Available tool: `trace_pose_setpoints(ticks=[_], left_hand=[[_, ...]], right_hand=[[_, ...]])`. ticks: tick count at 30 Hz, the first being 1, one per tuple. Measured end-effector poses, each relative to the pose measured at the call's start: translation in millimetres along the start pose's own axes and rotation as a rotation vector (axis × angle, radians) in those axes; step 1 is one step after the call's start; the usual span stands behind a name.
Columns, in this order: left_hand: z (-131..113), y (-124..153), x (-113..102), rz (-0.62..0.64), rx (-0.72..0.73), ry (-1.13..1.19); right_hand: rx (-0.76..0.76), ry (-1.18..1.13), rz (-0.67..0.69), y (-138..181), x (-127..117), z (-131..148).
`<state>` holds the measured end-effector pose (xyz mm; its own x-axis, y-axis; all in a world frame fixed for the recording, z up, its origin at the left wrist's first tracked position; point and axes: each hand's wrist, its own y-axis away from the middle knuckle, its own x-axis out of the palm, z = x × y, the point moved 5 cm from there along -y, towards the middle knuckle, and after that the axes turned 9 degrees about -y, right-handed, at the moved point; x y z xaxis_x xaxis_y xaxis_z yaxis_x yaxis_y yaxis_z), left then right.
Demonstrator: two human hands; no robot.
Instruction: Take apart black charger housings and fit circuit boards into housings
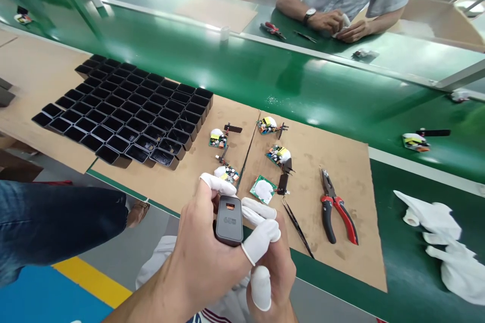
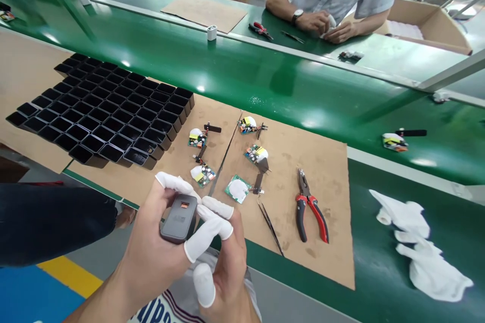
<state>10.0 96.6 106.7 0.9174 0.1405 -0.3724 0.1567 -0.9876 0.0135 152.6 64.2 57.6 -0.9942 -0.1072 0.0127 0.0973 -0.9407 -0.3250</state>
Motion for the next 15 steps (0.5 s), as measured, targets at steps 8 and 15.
trace_pose_setpoints(ticks=[8, 15], left_hand=[[-3.4, -0.9, -1.9, 0.04, -0.064, 0.104], [-5.6, 1.2, -3.6, 0.055, -0.015, 0.111]], right_hand=[[-0.032, 0.036, -0.037, 9.3, -2.6, 0.9], [-0.117, 0.13, -0.044, 17.1, -6.8, -1.8]])
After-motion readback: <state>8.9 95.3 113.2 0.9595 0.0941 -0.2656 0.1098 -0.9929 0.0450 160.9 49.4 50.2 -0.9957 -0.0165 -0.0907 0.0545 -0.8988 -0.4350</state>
